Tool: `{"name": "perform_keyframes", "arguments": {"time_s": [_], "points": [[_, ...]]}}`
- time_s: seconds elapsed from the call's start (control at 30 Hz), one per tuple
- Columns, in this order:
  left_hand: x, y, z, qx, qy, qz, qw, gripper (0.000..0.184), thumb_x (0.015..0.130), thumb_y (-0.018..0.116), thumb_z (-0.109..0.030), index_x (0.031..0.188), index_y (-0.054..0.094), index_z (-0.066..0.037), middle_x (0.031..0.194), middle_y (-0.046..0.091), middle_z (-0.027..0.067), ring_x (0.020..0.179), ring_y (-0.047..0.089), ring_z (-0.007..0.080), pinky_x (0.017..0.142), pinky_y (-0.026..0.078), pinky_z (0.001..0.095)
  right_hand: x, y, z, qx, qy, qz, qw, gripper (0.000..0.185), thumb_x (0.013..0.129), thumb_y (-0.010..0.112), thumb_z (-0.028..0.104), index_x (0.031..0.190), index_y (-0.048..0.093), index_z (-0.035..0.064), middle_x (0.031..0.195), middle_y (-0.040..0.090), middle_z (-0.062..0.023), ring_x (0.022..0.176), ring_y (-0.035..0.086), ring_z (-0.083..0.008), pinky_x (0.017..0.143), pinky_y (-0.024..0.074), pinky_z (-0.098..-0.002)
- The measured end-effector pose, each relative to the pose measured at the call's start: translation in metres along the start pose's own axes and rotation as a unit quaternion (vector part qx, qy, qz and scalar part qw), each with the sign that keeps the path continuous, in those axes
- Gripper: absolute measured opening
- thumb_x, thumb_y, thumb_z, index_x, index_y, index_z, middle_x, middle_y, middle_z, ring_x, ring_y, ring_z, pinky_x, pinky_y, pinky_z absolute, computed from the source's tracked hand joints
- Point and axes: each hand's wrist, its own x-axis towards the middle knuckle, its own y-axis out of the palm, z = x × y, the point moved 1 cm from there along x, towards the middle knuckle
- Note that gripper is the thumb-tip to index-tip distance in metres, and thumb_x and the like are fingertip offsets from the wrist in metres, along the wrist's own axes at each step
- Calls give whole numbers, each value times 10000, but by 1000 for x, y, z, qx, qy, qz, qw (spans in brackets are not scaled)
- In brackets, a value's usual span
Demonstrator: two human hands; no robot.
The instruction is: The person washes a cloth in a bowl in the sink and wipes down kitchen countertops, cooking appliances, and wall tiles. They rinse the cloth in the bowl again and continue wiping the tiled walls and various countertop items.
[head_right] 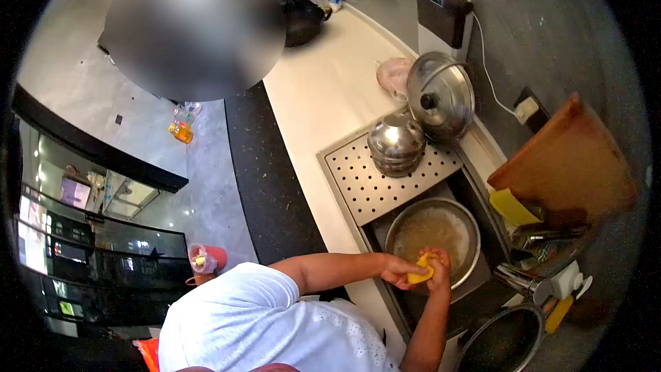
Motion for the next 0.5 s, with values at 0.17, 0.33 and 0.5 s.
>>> {"name": "perform_keyframes", "arguments": {"time_s": [0.17,0.33,0.5], "points": [[26,-5,-10,290,11,-142,946,154,861,586,-245,882,536,-101,722,583,50,569,494,154,518,426,303,31,-12,2,-319,28,-85,943,135,757,467,-57,677,520,38,655,550,-71,612,566,-201,545,445,-309],[82,-48,22,606,385,-155,678,257,855,559,-245,997,604,-36,990,642,171,884,612,275,746,473,396,70,-63,-46,-700,-62,-221,676,139,804,497,75,720,606,53,677,534,-208,609,535,-352,576,434,-445],[52,-31,4,443,244,-147,850,334,878,546,-360,997,585,-50,837,575,103,708,551,185,579,431,326,28,-23,-3,-459,80,-99,879,289,900,491,301,1111,601,138,1094,573,-160,964,558,-298,800,439,-429]]}}
